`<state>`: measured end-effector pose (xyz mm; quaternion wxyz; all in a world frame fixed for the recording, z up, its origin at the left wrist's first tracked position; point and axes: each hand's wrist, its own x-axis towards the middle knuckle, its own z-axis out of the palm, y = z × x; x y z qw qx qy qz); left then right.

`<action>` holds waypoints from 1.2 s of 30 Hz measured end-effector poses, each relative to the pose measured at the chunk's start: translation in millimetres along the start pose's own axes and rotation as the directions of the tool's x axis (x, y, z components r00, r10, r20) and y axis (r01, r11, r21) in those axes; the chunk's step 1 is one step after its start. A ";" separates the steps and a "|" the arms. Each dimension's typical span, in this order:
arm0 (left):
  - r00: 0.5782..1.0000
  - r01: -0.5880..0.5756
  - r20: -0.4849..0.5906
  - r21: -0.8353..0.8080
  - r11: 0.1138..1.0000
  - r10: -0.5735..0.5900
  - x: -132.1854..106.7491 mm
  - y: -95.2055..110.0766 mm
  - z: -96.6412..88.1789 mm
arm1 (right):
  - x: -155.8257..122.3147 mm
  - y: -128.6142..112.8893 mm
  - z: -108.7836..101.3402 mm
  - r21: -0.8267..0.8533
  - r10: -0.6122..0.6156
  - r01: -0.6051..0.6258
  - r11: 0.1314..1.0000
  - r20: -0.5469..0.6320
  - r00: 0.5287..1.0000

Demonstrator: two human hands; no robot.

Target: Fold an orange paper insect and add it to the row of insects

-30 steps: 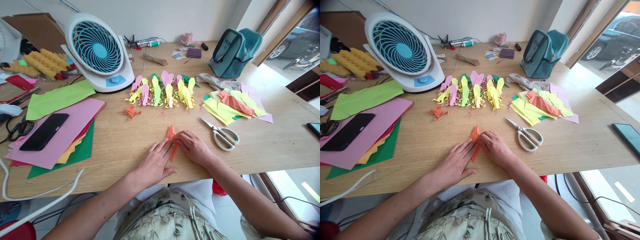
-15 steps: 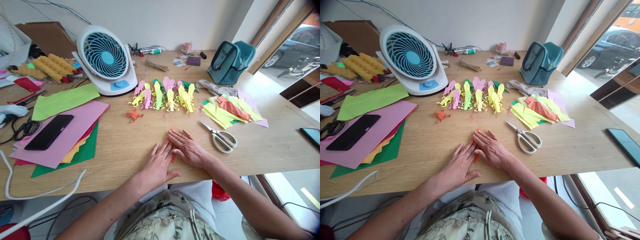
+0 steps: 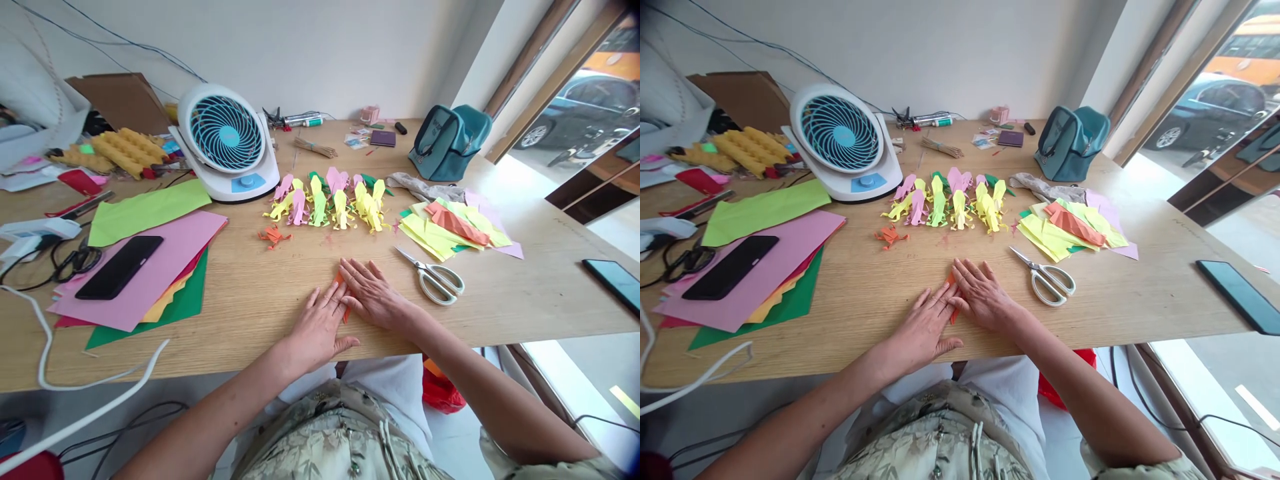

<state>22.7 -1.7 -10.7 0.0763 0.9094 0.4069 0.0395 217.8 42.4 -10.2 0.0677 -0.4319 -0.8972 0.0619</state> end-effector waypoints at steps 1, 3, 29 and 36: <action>1.000 0.002 0.003 0.007 1.000 -0.002 0.1 0.4 -1.0 | -0.6 0.4 -0.9 -0.001 0.006 -0.006 1.000 0.002 1.000; 1.000 0.010 0.022 0.016 1.000 -0.011 -0.1 1.0 -3.5 | -4.6 2.9 -1.2 0.006 0.021 -0.020 1.000 -0.020 1.000; 1.000 -0.001 0.001 0.061 0.998 0.001 9.4 -1.1 -11.7 | -42.9 -7.3 -4.9 0.019 0.017 -0.014 1.000 -0.144 0.989; 1.000 0.009 0.010 -0.028 1.000 -0.009 14.3 -10.2 -24.1 | -41.1 -11.7 -9.4 0.088 -0.030 0.045 0.995 -0.166 0.986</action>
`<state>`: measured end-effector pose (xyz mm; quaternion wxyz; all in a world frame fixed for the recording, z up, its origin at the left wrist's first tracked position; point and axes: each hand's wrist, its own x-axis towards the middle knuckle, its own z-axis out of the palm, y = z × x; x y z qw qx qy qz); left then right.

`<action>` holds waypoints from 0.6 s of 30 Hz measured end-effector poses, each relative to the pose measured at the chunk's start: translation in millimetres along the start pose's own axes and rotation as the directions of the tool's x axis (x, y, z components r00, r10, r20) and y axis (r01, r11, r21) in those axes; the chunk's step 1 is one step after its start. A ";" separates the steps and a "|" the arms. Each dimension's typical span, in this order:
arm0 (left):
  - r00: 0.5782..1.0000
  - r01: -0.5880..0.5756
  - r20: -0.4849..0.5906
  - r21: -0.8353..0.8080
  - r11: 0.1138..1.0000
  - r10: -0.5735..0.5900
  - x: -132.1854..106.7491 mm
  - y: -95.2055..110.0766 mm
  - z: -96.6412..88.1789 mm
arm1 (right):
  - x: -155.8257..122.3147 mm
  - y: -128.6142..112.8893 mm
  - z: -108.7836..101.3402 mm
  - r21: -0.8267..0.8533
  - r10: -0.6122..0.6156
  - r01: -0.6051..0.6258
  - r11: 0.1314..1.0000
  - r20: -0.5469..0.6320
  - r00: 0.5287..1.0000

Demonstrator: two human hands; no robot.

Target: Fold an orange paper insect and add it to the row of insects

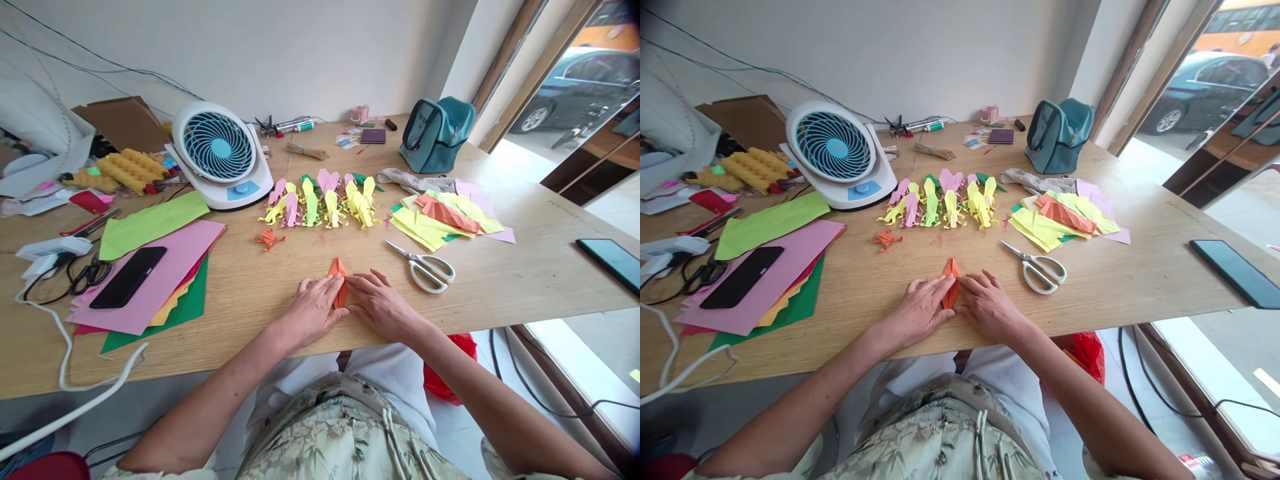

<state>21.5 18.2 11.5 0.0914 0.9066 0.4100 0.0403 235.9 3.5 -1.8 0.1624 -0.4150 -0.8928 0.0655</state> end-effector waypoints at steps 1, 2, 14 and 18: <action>1.000 0.008 -0.001 -0.031 1.000 -0.008 2.5 -4.0 -3.3 | 1.1 -1.7 -0.5 -0.003 0.005 -0.005 1.000 -0.003 1.000; 1.000 0.012 0.002 -0.069 0.998 -0.012 5.2 -8.2 -6.4 | 2.3 -3.9 -0.8 -0.011 0.011 -0.011 1.000 -0.005 1.000; 0.997 -0.004 -0.074 -0.272 0.962 -0.017 19.4 -18.8 -17.4 | 10.4 -25.2 11.8 -0.063 0.081 -0.084 0.994 -0.047 0.996; 0.975 -0.223 -0.075 -0.273 0.936 0.211 37.5 -16.5 -11.1 | 8.9 -24.1 18.9 -0.047 0.098 -0.102 0.994 -0.084 0.992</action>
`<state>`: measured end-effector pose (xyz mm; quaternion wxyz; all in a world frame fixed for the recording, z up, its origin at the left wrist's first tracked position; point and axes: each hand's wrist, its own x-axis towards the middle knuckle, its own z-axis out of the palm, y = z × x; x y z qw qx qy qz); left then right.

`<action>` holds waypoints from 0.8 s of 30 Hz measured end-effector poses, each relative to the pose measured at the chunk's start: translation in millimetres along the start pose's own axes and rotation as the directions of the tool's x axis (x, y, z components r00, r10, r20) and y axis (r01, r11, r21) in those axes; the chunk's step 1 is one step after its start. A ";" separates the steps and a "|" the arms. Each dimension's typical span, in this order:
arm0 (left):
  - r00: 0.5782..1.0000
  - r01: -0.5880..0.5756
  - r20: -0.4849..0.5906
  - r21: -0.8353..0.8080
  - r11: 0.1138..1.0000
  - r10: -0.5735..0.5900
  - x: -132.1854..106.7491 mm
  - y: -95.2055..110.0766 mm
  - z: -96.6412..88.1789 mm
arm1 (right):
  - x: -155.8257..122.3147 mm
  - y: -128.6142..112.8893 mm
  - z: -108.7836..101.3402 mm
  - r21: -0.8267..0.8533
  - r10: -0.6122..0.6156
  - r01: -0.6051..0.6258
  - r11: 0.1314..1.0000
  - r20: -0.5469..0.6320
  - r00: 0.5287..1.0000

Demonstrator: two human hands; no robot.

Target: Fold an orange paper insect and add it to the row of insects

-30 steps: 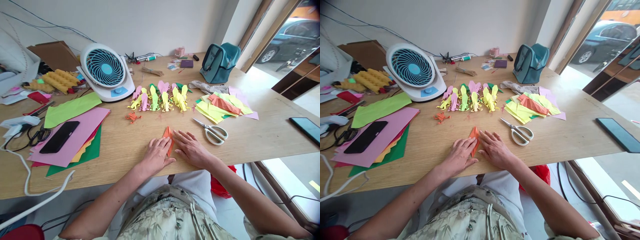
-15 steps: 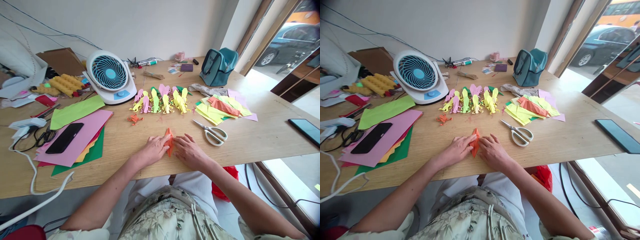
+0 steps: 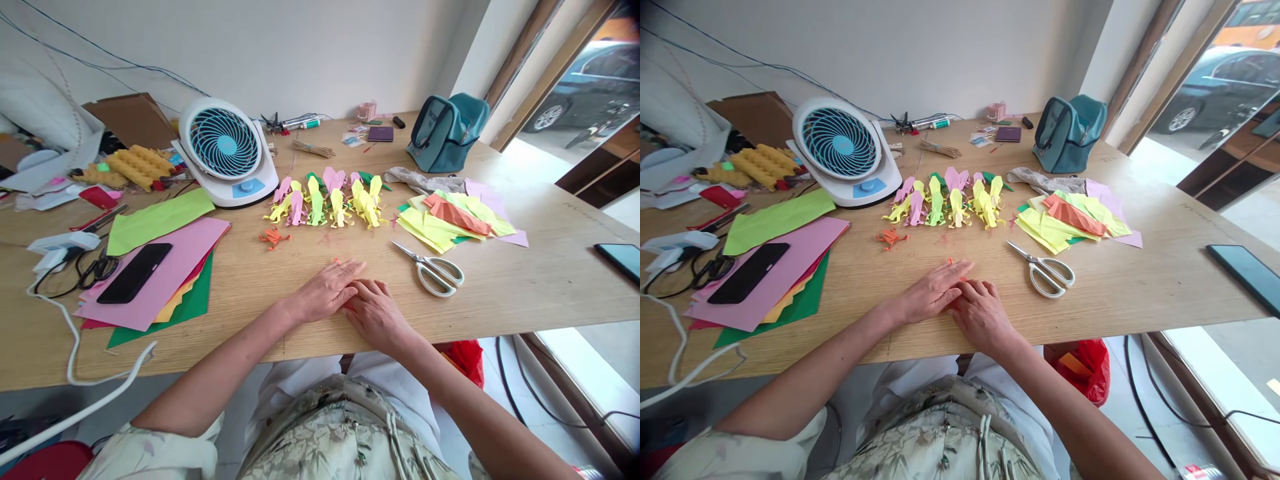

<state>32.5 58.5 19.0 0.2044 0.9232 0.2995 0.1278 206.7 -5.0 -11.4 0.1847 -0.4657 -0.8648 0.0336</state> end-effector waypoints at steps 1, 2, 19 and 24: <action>0.999 -0.029 0.034 -0.037 0.999 0.030 6.0 -1.6 2.9 | -0.4 0.3 1.4 0.007 0.000 0.000 1.000 -0.002 1.000; 0.997 -0.034 0.073 -0.075 0.997 0.039 12.0 -3.3 6.0 | -0.7 0.6 2.6 0.014 -0.001 0.001 1.000 0.001 1.000; 0.972 0.129 0.213 -0.150 0.980 -0.095 38.0 -24.2 17.7 | -1.7 0.7 3.7 0.048 0.014 -0.015 0.999 0.010 1.000; 0.971 0.168 0.204 -0.192 0.967 -0.128 40.2 -26.3 18.2 | -2.4 2.0 3.7 0.061 0.010 -0.012 0.998 0.041 0.999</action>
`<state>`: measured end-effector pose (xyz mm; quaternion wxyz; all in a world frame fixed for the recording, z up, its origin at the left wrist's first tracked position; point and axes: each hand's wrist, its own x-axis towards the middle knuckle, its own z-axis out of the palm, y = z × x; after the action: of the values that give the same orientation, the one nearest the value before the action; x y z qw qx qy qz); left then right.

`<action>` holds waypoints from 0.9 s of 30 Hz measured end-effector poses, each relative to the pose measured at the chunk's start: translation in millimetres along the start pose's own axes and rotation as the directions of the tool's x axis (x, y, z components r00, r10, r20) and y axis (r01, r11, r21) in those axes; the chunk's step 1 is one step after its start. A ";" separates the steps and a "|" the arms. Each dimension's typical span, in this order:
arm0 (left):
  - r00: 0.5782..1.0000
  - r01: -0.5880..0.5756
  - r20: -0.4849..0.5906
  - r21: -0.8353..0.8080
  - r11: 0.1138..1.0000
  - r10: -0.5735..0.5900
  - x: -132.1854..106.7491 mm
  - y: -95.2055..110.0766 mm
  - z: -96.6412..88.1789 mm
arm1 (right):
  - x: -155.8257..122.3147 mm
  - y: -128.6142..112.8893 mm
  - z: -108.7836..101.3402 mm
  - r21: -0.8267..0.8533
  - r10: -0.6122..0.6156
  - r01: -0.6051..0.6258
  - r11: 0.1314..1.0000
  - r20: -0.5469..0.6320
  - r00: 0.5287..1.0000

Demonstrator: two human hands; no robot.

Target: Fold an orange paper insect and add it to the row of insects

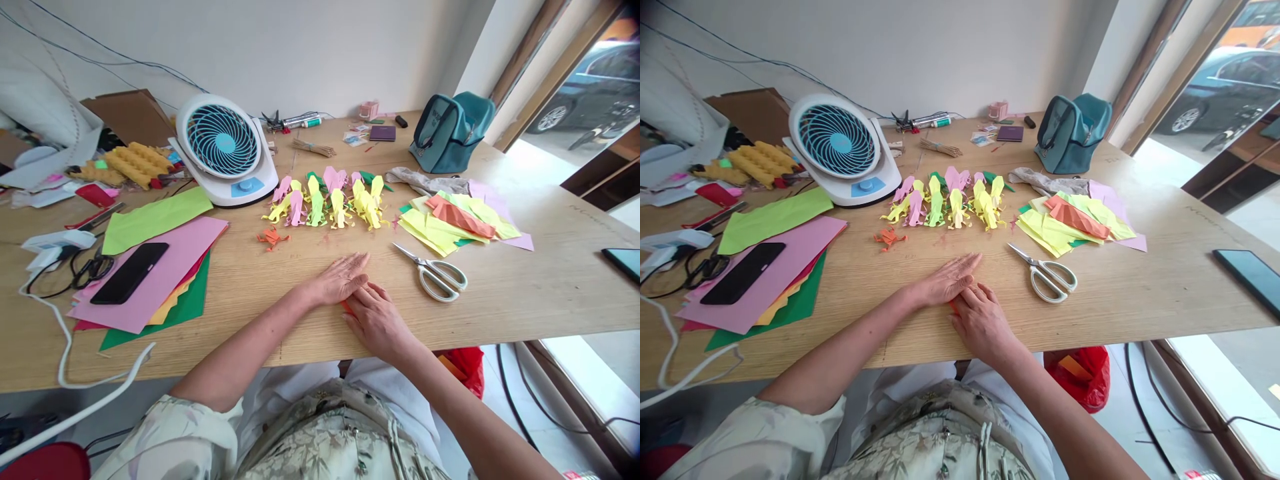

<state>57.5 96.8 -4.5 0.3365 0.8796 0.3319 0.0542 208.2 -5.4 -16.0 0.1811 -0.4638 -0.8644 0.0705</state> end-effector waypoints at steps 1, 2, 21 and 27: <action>1.000 0.005 -0.004 -0.032 0.999 -0.005 0.5 -0.3 -0.4 | -0.2 0.1 -0.3 0.001 0.001 -0.001 1.000 0.004 1.000; 1.000 0.010 -0.009 -0.058 0.998 -0.010 1.1 -0.9 -0.9 | -0.4 0.0 -0.6 0.001 0.004 -0.004 1.000 0.007 1.000; 0.835 -0.218 -0.546 -0.435 0.874 -0.064 -5.9 -29.5 -9.8 | -2.5 7.1 -7.1 0.229 0.075 -0.032 0.973 -0.184 0.980; 0.769 -0.157 -0.633 -0.326 0.932 -0.091 -11.3 -41.0 -16.2 | 18.3 19.5 -8.1 0.332 0.388 -0.334 0.882 -0.113 0.915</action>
<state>21.1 121.4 -16.3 0.3578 0.7372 0.3948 0.4155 217.1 20.3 -9.6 0.3099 -0.5878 -0.7215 0.1946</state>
